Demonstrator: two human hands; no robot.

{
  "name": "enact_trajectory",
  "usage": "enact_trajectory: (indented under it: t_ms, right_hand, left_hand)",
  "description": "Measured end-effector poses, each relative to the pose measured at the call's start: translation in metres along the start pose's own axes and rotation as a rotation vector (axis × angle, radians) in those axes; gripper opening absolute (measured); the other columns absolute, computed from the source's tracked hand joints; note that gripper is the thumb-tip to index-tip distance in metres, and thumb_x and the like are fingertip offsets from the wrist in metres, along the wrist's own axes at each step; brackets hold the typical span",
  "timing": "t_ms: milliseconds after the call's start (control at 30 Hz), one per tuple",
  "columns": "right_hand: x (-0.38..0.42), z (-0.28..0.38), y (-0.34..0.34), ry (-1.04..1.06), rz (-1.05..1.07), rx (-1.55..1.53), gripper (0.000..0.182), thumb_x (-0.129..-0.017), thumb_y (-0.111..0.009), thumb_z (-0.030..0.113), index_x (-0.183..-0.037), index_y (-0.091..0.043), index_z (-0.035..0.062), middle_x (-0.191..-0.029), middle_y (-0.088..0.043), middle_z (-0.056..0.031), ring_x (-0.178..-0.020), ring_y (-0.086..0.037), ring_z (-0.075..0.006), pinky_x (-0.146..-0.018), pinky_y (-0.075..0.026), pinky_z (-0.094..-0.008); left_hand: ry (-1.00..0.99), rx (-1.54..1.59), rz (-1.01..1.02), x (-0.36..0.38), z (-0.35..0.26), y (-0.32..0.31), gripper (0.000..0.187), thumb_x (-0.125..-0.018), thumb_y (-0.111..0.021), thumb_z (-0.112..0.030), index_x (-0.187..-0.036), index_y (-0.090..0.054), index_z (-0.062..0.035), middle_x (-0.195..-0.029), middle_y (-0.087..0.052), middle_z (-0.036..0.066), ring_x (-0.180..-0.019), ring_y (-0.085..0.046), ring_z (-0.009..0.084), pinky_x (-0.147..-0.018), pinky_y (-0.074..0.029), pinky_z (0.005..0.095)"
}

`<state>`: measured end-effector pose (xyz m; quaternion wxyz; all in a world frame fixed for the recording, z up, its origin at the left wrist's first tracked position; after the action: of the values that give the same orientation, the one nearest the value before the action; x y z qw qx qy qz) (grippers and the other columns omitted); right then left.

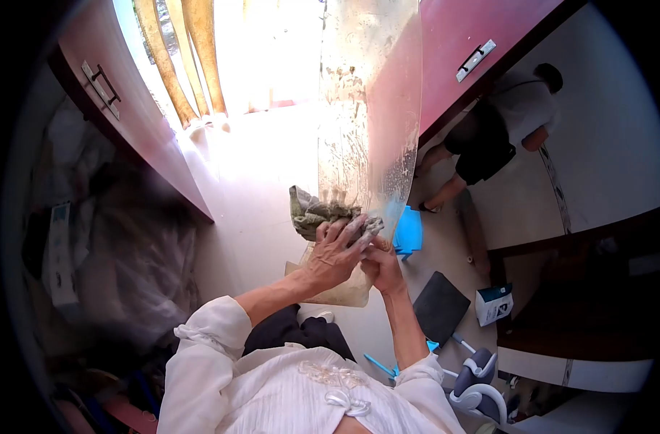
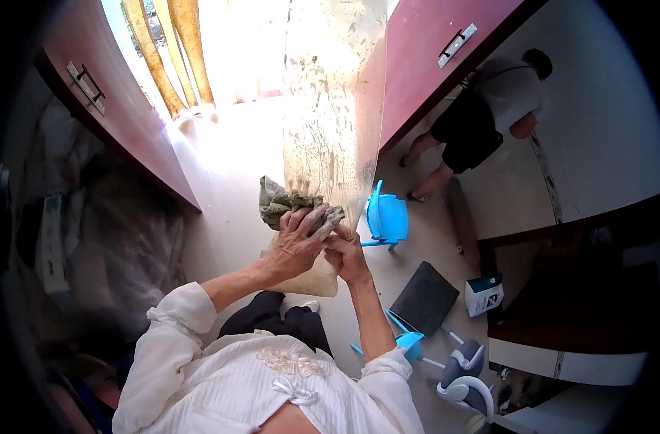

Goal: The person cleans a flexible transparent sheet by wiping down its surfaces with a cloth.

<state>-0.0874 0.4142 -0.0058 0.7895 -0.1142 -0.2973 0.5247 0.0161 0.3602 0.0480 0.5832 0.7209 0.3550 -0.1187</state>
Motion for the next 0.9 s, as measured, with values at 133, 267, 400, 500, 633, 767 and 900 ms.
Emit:
enact_trajectory:
  t_ms: [133,267,400,500,633,767,900]
  right_hand:
    - [0.016,-0.012,0.0,-0.067,0.132,-0.136,0.045,-0.077,-0.05,0.0,-0.122,-0.052,0.0009,-0.054,-0.037,0.0068,-0.039,-0.027,-0.0018,-0.038,-0.02,-0.0183]
    - [0.021,-0.009,-0.012,-0.042,0.155,-0.107,0.058,-0.077,-0.05,0.001,-0.134,-0.042,0.0024,-0.052,-0.029,0.0076,-0.04,-0.024,-0.0028,-0.039,-0.017,-0.0195]
    - [0.02,0.006,-0.004,0.051,0.037,-0.061,0.059,-0.076,-0.048,0.0,-0.134,-0.04,-0.0013,-0.052,-0.03,0.0081,-0.04,-0.024,-0.0026,-0.038,-0.017,-0.0189]
    - [0.018,0.018,0.008,0.02,0.03,0.023,0.06,-0.076,-0.049,0.006,-0.134,-0.039,-0.0003,-0.053,-0.031,0.0078,-0.04,-0.025,-0.0024,-0.039,-0.019,-0.0175]
    - [0.016,0.022,0.004,-0.013,0.11,0.053,0.063,-0.074,-0.05,0.006,-0.135,-0.036,-0.0035,-0.053,-0.031,0.0081,-0.041,-0.026,-0.002,-0.039,-0.02,-0.0171]
    - [0.011,0.018,-0.014,-0.054,0.132,-0.028,0.063,-0.072,-0.051,0.004,-0.133,-0.039,-0.0011,-0.055,-0.03,0.0075,-0.043,-0.028,-0.0028,-0.039,-0.021,-0.0175]
    - [0.012,0.011,0.012,-0.076,-0.003,-0.074,0.057,-0.071,-0.051,0.005,-0.128,-0.045,0.0047,-0.055,-0.031,0.0066,-0.042,-0.028,-0.0045,-0.039,-0.021,-0.0179]
  left_hand:
    - [-0.135,0.237,-0.207,-0.004,0.022,0.003,0.047,-0.074,-0.062,-0.003,-0.12,-0.055,-0.0069,-0.109,-0.055,0.011,-0.084,-0.058,0.024,-0.073,-0.053,0.0342]
    - [0.595,0.688,-0.345,-0.074,0.08,0.001,0.03,-0.079,-0.058,0.0,-0.108,-0.049,-0.001,-0.096,-0.06,0.02,-0.082,-0.061,0.0375,-0.07,-0.051,0.0405]
    - [0.322,0.562,-0.094,-0.041,0.049,-0.014,0.02,-0.077,-0.058,0.0,-0.096,-0.053,-0.0004,-0.089,-0.058,0.017,-0.081,-0.06,0.0364,-0.068,-0.05,0.0407]
    - [0.196,0.689,-0.018,-0.003,0.016,-0.02,0.017,-0.077,-0.059,-0.003,-0.094,-0.054,-0.0018,-0.086,-0.058,0.015,-0.078,-0.06,0.0356,-0.066,-0.049,0.0409]
    - [0.422,0.628,-0.196,-0.042,0.049,-0.011,0.018,-0.076,-0.059,-0.003,-0.094,-0.055,-0.0032,-0.087,-0.059,0.015,-0.077,-0.059,0.036,-0.066,-0.049,0.0404]
    - [0.497,0.552,-0.23,-0.067,0.067,-0.009,0.018,-0.077,-0.058,-0.004,-0.094,-0.054,-0.005,-0.085,-0.058,0.015,-0.076,-0.059,0.0367,-0.065,-0.049,0.0428]
    - [0.357,0.577,-0.03,-0.018,0.029,-0.01,0.015,-0.075,-0.058,-0.003,-0.09,-0.055,-0.0022,-0.085,-0.06,0.016,-0.08,-0.061,0.0336,-0.069,-0.049,0.0394]
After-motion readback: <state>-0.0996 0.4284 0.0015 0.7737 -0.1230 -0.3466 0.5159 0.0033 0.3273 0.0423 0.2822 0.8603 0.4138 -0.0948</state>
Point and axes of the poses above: each hand's wrist, its own x-axis away from the middle knuckle, its own y-axis out of the back of the hand, z = x × y, the point moved 6 cm from there along -x, towards the middle knuckle
